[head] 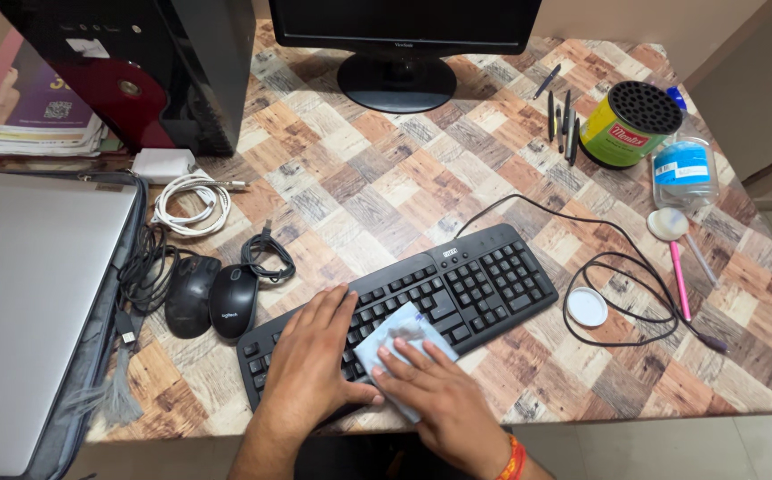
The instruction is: The person cleans a computer keyboard using a cloth and a spray bottle. They wipe the keys and the back of the keyboard, flipping it over to clean both sides. The person also handles a computer mouse and a laptop on the desk.
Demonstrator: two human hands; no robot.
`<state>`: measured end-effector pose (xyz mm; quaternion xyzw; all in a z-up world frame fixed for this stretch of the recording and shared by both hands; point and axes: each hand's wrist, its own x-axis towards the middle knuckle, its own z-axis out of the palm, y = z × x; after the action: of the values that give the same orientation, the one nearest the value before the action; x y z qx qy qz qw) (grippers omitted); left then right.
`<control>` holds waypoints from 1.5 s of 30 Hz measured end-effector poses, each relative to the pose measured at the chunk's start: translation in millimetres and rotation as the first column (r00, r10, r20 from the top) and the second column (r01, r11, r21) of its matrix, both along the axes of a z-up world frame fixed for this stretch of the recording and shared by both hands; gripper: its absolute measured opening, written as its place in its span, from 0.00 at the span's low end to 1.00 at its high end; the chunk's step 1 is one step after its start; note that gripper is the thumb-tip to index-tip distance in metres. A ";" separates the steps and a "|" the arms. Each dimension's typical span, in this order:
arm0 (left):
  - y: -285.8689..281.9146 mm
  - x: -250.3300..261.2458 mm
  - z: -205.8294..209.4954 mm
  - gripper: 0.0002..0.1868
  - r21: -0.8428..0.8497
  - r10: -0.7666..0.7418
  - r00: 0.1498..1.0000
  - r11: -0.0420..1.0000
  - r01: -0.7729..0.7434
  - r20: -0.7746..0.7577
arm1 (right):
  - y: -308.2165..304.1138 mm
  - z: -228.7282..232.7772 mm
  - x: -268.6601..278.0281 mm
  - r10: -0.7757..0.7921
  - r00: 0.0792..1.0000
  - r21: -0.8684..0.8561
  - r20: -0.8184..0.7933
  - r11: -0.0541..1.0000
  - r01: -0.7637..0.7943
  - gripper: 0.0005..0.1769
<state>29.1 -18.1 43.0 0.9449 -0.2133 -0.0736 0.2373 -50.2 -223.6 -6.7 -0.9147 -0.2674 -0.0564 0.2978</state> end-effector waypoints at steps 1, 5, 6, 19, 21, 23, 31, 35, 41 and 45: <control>-0.1 0.0 2.4 0.71 -0.009 0.007 1.000 1.000 -0.007 -0.016 | -6.4 1.8 2.6 0.006 1.000 0.005 -0.009 1.000 -0.006 0.29; -3.9 1.1 9.2 0.73 0.017 0.042 0.996 0.999 -0.041 -0.075 | -29.5 3.0 12.5 -0.008 1.000 0.020 0.026 1.000 0.008 0.30; -3.6 0.6 10.5 0.73 0.019 0.049 0.995 0.999 -0.048 -0.083 | -34.8 1.7 14.8 -0.044 0.998 0.018 0.041 0.999 0.043 0.30; -27.5 5.7 10.5 0.71 0.087 0.016 1.000 0.996 -0.014 -0.018 | -36.6 -3.8 -7.0 -0.192 0.976 -0.050 0.099 0.979 0.198 0.42; -38.4 5.6 12.2 0.72 0.119 -0.011 1.000 0.993 0.013 -0.014 | -32.9 -4.0 -6.9 -0.196 0.975 -0.071 0.106 0.976 0.204 0.43; -43.7 3.0 12.7 0.70 0.146 -0.021 0.999 0.989 0.026 -0.033 | -32.0 -5.6 -3.8 -0.202 0.975 -0.080 0.095 0.975 0.209 0.43; -34.6 -2.6 6.0 0.69 0.098 -0.028 0.999 0.995 0.030 -0.021 | -49.0 -3.2 29.4 -0.217 0.966 -0.074 0.143 0.970 0.229 0.47; -22.0 -3.1 5.7 0.71 0.096 -0.016 0.999 0.995 0.021 -0.045 | -19.0 -6.7 21.8 -0.103 0.974 -0.030 0.200 0.993 0.111 0.44; -7.7 -4.9 4.2 0.73 0.033 -0.029 0.999 0.999 0.030 -0.030 | -32.8 2.3 8.7 0.061 0.998 -0.010 0.022 0.998 -0.061 0.35; -7.7 -4.5 4.9 0.74 0.067 -0.030 0.998 0.997 0.034 -0.058 | -49.2 7.5 12.3 -0.101 0.989 -0.050 0.107 0.993 0.107 0.40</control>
<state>24.5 -25.8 47.9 0.9464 -0.2188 -0.1115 0.2096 -37.9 -272.8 0.8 -0.9311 -0.2358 -0.1121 0.2547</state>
